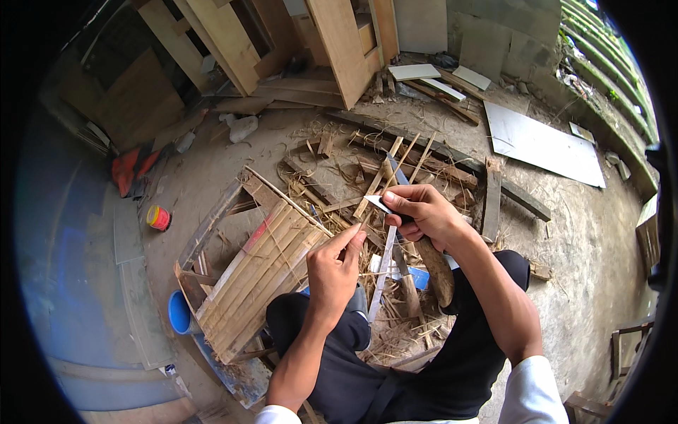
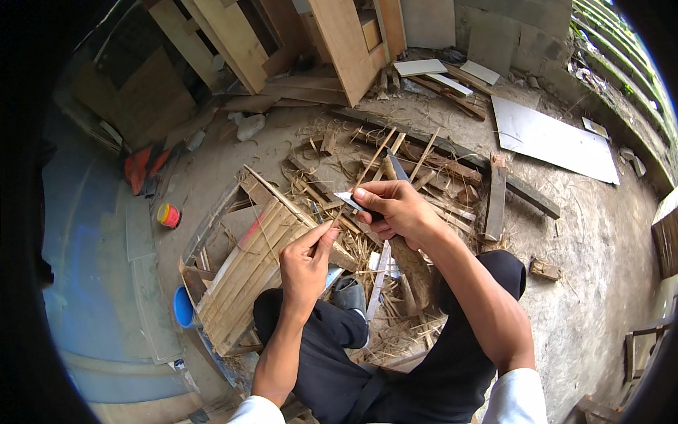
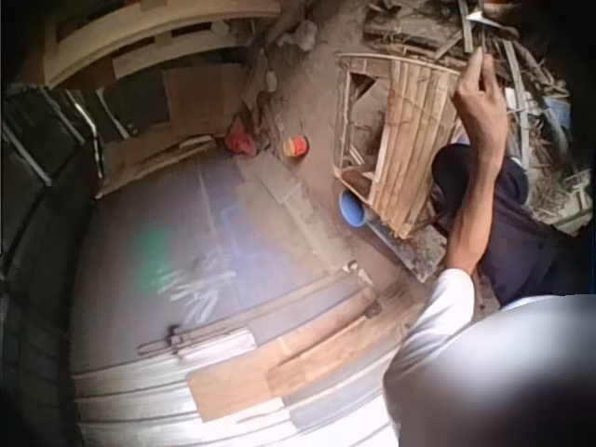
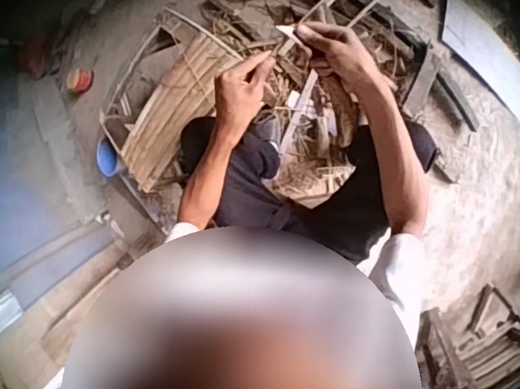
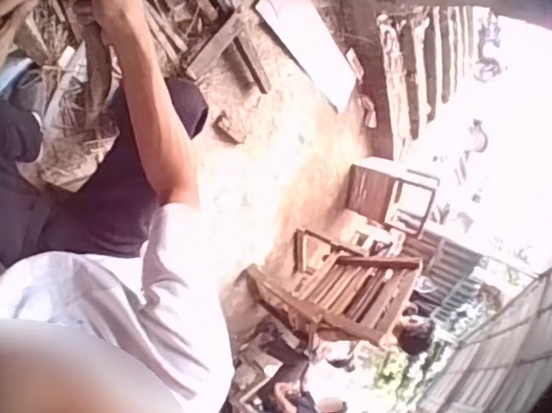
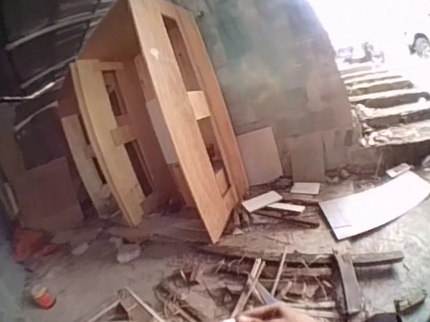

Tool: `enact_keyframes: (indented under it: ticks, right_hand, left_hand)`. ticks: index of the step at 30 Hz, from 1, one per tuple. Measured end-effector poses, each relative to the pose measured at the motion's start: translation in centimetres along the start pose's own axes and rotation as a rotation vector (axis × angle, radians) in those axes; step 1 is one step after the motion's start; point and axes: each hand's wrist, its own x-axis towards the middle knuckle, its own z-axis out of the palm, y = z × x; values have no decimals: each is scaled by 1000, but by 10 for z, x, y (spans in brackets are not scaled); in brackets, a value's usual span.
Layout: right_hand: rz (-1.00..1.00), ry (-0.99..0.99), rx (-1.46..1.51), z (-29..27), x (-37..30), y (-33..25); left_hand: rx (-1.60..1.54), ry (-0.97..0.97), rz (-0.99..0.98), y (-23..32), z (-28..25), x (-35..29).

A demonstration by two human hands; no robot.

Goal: The person sits on the floor and uses a knife to shave thin strips from a bamboo stick. The person holds the bamboo with the left hand and draws the knife along it with the right hand, producing fine shavings that fall to the floor.

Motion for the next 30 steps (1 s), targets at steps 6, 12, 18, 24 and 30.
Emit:
enact_keyframes:
  ticks: [6,12,18,24,30]
  right_hand:
    - [18,90,-14,-3,6,-6]
    - [-46,177,21,-14,17,-8]
    - [-100,406,78,-40,36,-17]
    - [-423,668,220,-101,10,-66]
    - [-302,236,56,-51,3,-11]
  left_hand:
    - [102,20,77,-3,1,0]
    - [149,10,53,-5,2,0]
    - [165,12,62,-4,1,-5]
    - [117,-28,44,-9,-11,-11]
    - [61,-9,-13,-9,-4,2]
